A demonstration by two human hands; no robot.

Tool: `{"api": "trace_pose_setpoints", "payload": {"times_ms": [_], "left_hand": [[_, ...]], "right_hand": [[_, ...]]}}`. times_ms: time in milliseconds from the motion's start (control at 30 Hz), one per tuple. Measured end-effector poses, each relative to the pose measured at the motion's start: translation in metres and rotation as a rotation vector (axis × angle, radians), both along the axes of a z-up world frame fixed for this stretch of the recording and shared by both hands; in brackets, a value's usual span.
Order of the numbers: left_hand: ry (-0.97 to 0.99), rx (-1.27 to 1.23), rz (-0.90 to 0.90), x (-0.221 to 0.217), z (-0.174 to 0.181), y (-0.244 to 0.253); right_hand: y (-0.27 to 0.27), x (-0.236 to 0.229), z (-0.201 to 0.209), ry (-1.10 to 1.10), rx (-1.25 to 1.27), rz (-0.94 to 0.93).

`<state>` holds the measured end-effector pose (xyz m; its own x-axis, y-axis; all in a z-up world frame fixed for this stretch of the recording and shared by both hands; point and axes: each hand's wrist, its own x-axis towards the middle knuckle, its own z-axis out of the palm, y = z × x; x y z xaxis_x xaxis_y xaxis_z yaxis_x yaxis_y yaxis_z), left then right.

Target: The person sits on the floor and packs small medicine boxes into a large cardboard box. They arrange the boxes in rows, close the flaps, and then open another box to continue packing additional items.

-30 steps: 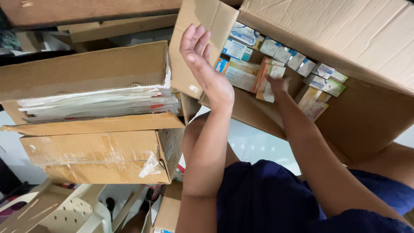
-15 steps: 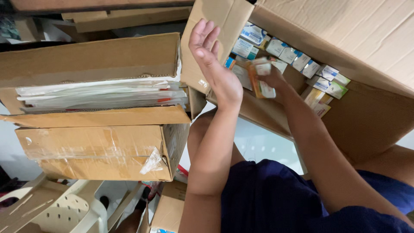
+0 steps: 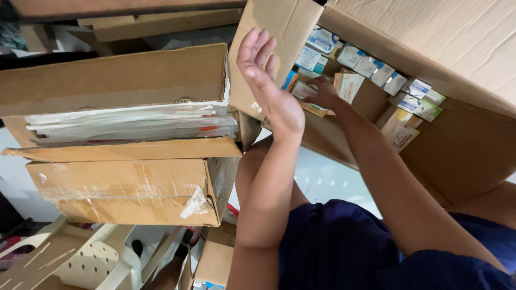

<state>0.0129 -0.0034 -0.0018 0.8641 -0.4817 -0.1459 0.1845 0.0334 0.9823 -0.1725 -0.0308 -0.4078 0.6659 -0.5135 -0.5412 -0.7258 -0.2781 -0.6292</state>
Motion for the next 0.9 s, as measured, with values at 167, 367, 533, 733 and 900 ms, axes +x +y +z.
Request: {"api": "trace_pose_setpoints", "payload": {"times_ms": [167, 367, 533, 733, 900], "left_hand": [[0.012, -0.003, -0.003, -0.003, -0.001, -0.001], [0.006, -0.009, -0.054, -0.020, -0.001, -0.007], [-0.007, 0.022, -0.058, -0.021, -0.005, -0.008], [-0.009, 0.030, -0.059, -0.021, -0.007, -0.012], [-0.004, 0.029, -0.057, -0.020, -0.008, -0.014]], "right_hand": [[-0.015, -0.034, 0.022, 0.047, -0.207, -0.344], [-0.027, -0.038, 0.029, 0.677, -0.180, 0.105], [-0.014, -0.053, 0.017, 0.132, 0.479, -1.401], [-0.005, -0.082, 0.027, 0.407, 0.005, -0.425], [0.004, -0.083, 0.023, 0.111, -0.168, -0.678]]}}
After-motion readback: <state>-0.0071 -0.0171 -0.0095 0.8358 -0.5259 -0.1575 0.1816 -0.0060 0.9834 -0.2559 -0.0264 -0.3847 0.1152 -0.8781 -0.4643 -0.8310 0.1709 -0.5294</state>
